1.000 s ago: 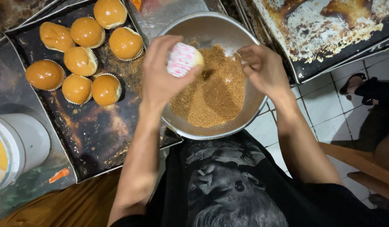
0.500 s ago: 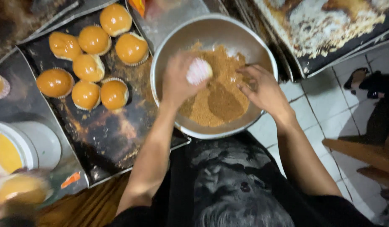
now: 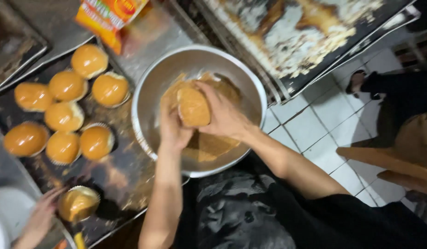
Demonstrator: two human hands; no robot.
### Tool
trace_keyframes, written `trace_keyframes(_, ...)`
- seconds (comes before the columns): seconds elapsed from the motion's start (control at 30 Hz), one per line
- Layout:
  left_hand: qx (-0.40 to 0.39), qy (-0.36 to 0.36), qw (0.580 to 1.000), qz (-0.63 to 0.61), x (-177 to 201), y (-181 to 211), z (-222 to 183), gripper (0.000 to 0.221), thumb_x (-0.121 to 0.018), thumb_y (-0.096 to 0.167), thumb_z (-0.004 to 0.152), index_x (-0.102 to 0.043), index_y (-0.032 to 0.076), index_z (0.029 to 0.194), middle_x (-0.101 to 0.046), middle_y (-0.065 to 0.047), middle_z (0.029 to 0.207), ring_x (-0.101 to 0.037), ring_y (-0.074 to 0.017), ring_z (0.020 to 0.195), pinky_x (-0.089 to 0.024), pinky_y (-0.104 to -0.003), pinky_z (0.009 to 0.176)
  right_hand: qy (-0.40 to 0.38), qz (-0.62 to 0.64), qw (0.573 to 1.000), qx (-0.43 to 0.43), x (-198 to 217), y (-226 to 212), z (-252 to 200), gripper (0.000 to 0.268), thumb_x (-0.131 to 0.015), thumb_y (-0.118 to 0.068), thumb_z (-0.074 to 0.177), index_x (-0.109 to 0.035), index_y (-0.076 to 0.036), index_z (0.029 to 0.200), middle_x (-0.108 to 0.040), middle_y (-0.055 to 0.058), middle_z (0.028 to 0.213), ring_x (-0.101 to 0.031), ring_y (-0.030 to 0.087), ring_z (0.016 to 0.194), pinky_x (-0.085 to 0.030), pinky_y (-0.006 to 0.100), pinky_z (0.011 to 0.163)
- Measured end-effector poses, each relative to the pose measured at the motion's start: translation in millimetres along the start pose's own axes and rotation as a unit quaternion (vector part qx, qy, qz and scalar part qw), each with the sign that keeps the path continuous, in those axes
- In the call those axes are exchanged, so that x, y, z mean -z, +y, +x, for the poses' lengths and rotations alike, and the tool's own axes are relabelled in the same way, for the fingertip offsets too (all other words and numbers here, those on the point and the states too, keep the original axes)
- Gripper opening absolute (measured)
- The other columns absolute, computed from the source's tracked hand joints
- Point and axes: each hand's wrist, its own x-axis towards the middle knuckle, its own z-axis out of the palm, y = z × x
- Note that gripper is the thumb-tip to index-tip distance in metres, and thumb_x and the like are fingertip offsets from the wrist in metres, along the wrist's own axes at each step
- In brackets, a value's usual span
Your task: The person is picking up buns, dipping them into a bowl of topping, and placing them onto a baking tray.
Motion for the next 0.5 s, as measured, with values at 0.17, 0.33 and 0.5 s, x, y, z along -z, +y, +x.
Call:
trace_keyframes(0.17, -0.134, 0.088, 0.615, 0.772, -10, 7, -22, 0.060, -0.023, 0.047, 0.110, -0.053, 0.010, 0.147, -0.030, -0.018, 0.164, -0.028, -0.0386, 0.150, -0.018, -0.054, 0.124, 0.027, 0.016, 0.999, -0.044, 94, 8, 7, 0.116, -0.092, -0.018, 0.060, -0.027, -0.006, 0.156, -0.042, 0.028, 0.155, -0.045, 0.052, 0.138, -0.037, 0.062, 0.115)
trace_keyframes(0.33, -0.146, 0.026, 0.634, 0.759, -7, -11, -7, 0.062, -0.042, 0.054, 0.099, -0.052, 0.014, 0.145, -0.047, -0.014, 0.151, -0.043, -0.0359, 0.141, -0.028, -0.055, 0.117, 0.058, -0.090, 0.994, -0.021, 193, 59, 59, 0.101, -0.094, -0.021, 0.068, -0.028, -0.001, 0.142, -0.045, 0.034, 0.146, -0.049, 0.053, 0.132, -0.048, 0.064, 0.104)
trace_keyframes(0.5, -0.219, 0.033, 0.716, 0.662, -39, -44, -13, 0.061, -0.048, 0.044, 0.098, -0.048, 0.005, 0.145, -0.045, -0.017, 0.150, -0.053, -0.0322, 0.127, -0.046, -0.052, 0.104, -0.030, -0.167, 0.986, -0.001, 217, 113, 136, 0.090, -0.088, -0.018, 0.082, -0.026, 0.008, 0.142, -0.037, 0.035, 0.151, -0.042, 0.045, 0.140, -0.035, 0.052, 0.121)
